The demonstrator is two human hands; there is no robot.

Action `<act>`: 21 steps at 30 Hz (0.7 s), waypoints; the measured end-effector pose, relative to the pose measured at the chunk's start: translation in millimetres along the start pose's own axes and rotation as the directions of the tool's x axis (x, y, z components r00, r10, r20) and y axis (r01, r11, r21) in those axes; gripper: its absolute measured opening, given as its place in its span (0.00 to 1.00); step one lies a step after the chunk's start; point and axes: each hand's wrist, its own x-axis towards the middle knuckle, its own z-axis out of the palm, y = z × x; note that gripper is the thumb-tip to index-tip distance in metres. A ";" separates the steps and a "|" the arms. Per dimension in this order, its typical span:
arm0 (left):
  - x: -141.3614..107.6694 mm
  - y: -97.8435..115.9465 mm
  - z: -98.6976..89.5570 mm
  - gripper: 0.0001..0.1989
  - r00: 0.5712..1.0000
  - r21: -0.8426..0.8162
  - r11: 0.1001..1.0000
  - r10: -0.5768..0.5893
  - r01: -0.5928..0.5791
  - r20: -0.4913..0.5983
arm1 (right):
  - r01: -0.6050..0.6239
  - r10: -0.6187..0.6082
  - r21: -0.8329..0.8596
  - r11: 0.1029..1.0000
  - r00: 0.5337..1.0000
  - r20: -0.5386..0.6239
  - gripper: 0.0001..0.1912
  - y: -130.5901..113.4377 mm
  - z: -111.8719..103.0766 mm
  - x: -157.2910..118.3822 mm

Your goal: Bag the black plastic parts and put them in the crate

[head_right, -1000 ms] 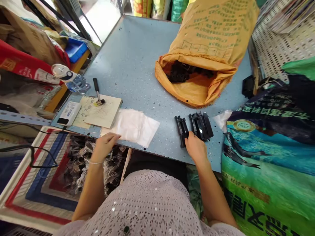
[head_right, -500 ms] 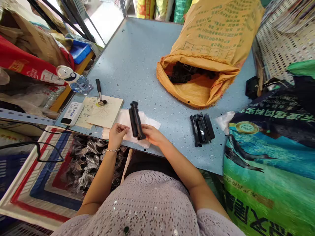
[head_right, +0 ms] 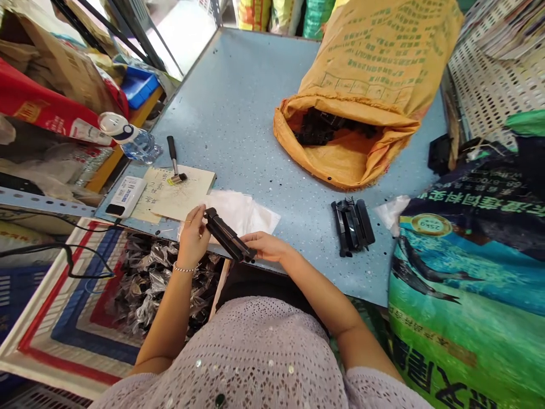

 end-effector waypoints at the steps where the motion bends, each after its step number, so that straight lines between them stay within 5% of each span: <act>1: -3.7 0.6 0.2 0.31 1.000 0.030 0.999 0.027 -0.027 -0.012 | -0.042 0.041 0.058 0.997 0.999 0.018 0.14 2.1 -1.5 6.1; 5: -25.5 2.9 0.2 0.33 0.988 0.132 0.980 0.154 -0.148 -0.033 | -0.149 0.128 0.269 0.951 0.987 0.094 0.09 7.0 -1.0 37.5; 8: -41.6 6.7 -0.2 0.35 0.964 0.110 0.957 0.265 -0.267 0.028 | 0.010 -0.016 0.344 0.939 1.000 0.014 0.11 9.9 8.1 49.4; 10: -47.7 9.7 -0.9 0.36 0.964 0.086 0.960 0.263 -0.266 0.044 | 0.161 -0.143 0.310 0.937 0.987 -0.080 0.18 12.3 15.1 47.6; 13: -49.6 16.5 -2.3 0.38 0.983 0.073 0.982 0.177 -0.174 -0.041 | 0.222 -0.213 0.273 0.936 0.975 -0.063 0.28 15.8 21.7 36.2; 18: -45.8 31.9 -5.6 0.39 0.921 0.050 0.924 0.372 -0.379 0.114 | 0.260 -0.243 0.319 0.911 0.966 -0.094 0.43 19.5 25.4 20.3; 21: -41.7 32.1 -9.4 0.38 0.963 0.207 0.943 0.236 -0.260 0.131 | 0.318 -0.290 0.276 0.907 0.947 -0.138 0.54 20.9 29.9 14.5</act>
